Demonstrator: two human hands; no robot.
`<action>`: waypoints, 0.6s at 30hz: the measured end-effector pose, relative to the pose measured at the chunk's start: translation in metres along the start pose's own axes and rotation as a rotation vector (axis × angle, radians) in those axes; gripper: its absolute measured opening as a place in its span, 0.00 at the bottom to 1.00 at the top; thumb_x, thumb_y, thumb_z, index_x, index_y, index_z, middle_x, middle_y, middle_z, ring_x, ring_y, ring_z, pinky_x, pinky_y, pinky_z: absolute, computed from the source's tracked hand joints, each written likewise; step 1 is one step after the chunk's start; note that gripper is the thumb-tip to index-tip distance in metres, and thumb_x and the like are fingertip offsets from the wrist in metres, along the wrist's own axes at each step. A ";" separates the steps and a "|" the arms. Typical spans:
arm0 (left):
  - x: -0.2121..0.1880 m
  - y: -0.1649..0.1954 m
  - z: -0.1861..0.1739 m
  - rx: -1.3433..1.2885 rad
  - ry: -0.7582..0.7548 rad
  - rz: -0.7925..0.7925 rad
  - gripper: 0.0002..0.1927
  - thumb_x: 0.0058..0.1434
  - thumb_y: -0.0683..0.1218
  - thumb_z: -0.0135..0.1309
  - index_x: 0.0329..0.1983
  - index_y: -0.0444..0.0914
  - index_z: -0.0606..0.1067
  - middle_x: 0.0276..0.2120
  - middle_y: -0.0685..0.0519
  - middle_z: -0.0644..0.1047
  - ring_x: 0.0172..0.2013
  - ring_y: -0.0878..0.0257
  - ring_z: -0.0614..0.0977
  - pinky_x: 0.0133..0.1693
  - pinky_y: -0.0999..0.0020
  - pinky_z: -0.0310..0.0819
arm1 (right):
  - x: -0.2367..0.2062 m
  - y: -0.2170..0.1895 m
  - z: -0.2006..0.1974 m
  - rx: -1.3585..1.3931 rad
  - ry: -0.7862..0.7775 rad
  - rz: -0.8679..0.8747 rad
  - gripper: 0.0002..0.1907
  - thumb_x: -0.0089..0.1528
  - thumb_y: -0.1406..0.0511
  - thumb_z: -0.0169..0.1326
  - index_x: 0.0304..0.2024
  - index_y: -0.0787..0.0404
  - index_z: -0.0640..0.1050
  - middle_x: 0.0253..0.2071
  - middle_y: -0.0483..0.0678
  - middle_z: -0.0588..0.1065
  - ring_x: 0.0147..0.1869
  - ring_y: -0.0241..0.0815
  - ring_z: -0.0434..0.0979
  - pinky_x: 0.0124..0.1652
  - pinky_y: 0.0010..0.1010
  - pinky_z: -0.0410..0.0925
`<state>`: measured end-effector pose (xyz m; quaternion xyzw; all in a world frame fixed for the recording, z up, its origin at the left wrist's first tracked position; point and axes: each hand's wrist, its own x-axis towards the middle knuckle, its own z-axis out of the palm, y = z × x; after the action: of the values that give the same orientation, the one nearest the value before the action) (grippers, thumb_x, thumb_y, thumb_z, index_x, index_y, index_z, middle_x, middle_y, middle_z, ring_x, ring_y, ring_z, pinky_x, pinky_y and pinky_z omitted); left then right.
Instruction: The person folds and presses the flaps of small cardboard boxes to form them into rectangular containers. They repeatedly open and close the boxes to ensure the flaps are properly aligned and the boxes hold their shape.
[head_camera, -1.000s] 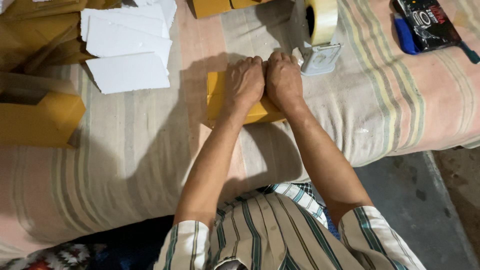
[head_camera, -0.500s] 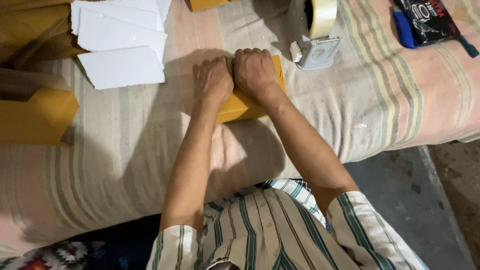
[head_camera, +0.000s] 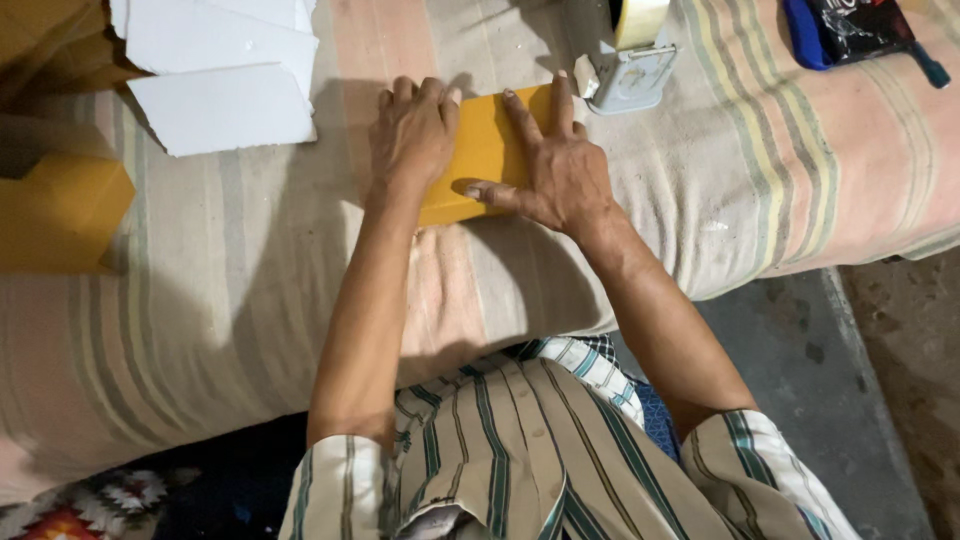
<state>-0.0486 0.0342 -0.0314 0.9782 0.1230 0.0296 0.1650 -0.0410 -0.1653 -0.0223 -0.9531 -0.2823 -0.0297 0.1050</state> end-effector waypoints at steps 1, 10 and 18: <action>-0.015 0.003 -0.001 0.010 0.084 0.076 0.25 0.73 0.59 0.36 0.67 0.46 0.69 0.68 0.40 0.64 0.64 0.36 0.65 0.55 0.38 0.68 | -0.001 -0.001 -0.004 -0.002 -0.021 -0.001 0.68 0.47 0.25 0.59 0.77 0.51 0.53 0.73 0.80 0.41 0.61 0.77 0.71 0.53 0.51 0.72; -0.096 -0.015 0.010 -0.015 0.280 0.371 0.49 0.51 0.64 0.65 0.74 0.45 0.63 0.75 0.49 0.58 0.75 0.48 0.54 0.71 0.46 0.58 | -0.003 0.012 0.005 0.004 0.027 -0.097 0.66 0.47 0.48 0.73 0.79 0.49 0.51 0.73 0.84 0.42 0.51 0.74 0.78 0.49 0.49 0.74; -0.095 -0.013 0.038 0.160 0.332 0.199 0.50 0.47 0.54 0.65 0.73 0.35 0.60 0.73 0.43 0.59 0.72 0.44 0.54 0.68 0.41 0.41 | -0.022 0.002 0.017 -0.189 0.087 -0.037 0.63 0.43 0.51 0.71 0.76 0.56 0.56 0.72 0.72 0.52 0.70 0.70 0.64 0.61 0.51 0.65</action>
<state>-0.1399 0.0104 -0.0733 0.9772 0.0533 0.1964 0.0608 -0.0584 -0.1749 -0.0419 -0.9513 -0.2907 -0.0996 0.0263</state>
